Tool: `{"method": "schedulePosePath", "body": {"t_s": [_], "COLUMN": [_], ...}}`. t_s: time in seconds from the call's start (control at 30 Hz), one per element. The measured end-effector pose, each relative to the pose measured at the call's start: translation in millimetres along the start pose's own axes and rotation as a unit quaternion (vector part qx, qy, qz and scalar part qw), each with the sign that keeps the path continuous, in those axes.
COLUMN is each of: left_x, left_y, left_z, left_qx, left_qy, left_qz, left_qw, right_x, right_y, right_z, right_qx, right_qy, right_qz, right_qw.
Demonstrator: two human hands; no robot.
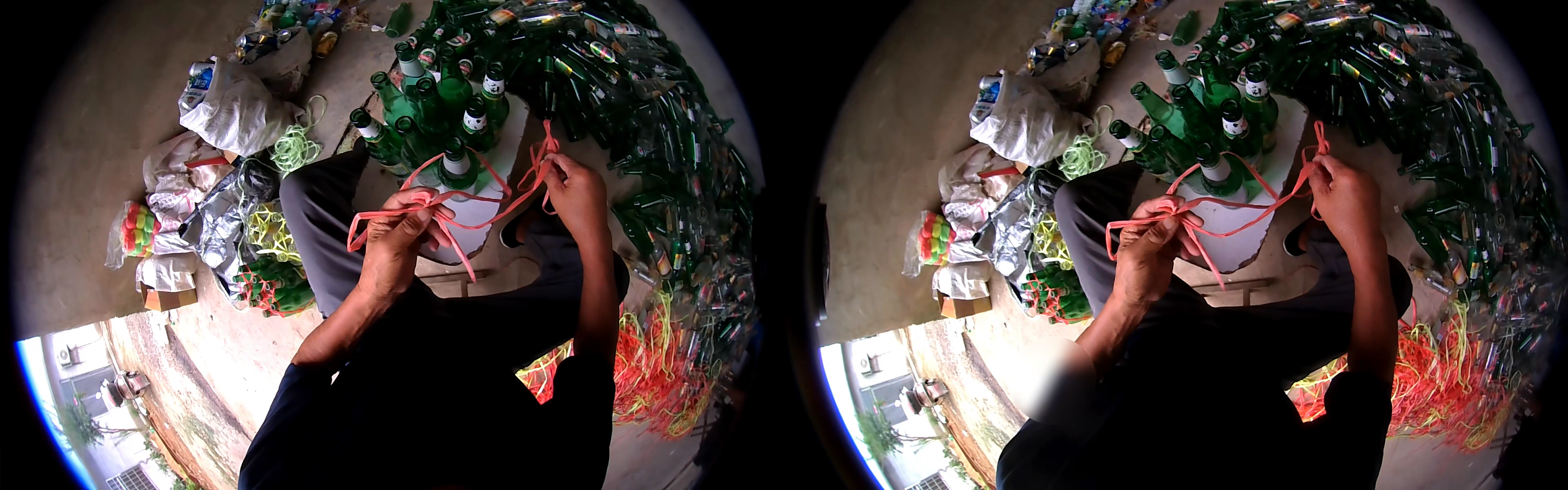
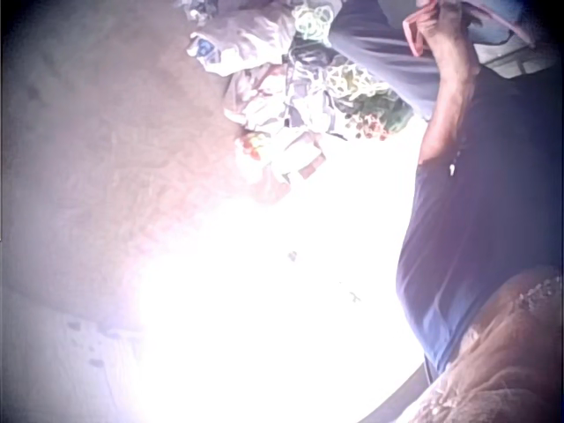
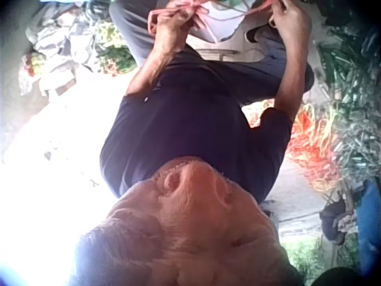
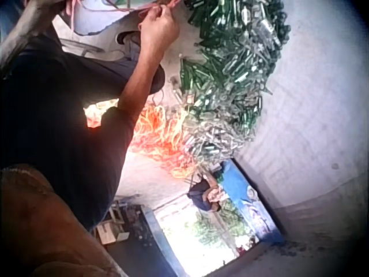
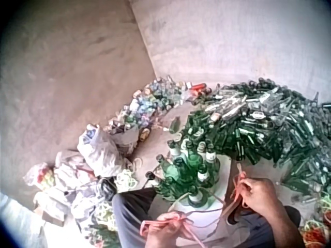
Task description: The person gathers green glass bottles from a pile and arranges them upright on a white board. Then the person uses a pink plastic strap to tie the bottles together into a bundle.
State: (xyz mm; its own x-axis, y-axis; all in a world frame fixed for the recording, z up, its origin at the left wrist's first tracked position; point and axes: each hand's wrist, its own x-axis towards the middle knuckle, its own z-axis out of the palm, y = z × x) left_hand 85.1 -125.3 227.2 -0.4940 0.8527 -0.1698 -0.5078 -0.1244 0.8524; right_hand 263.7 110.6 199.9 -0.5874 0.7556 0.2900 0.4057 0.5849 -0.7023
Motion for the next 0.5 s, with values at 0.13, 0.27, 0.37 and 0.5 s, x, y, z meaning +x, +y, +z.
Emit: {"method": "schedulePosePath", "body": {"t_s": [0.13,0.27,0.37,0.5], "left_x": [8.9,13.3,15.5,19.5], "left_y": [-0.8,10.8,17.5,36.4], "left_z": [-0.7,2.7,2.4,9.8], "left_qx": [0.009,0.008,0.026,0.005], "left_qy": [-0.006,-0.038,-0.065,-0.103], "left_qz": [0.044,0.076,0.120,0.193], "left_qw": [0.999,0.996,0.990,0.976], "right_x": [0.3,-0.3,-1.7,-2.7], "right_y": [2.8,-13.2,-10.9,-10.2], "right_z": [1.5,-3.9,-1.4,1.0], "right_qx": [-0.011,-0.056,-0.068,-0.070], "right_qy": [-0.023,-0.096,-0.130,-0.163], "right_qz": [0.003,0.016,0.010,0.007], "right_qw": [1.000,0.994,0.989,0.984]}}
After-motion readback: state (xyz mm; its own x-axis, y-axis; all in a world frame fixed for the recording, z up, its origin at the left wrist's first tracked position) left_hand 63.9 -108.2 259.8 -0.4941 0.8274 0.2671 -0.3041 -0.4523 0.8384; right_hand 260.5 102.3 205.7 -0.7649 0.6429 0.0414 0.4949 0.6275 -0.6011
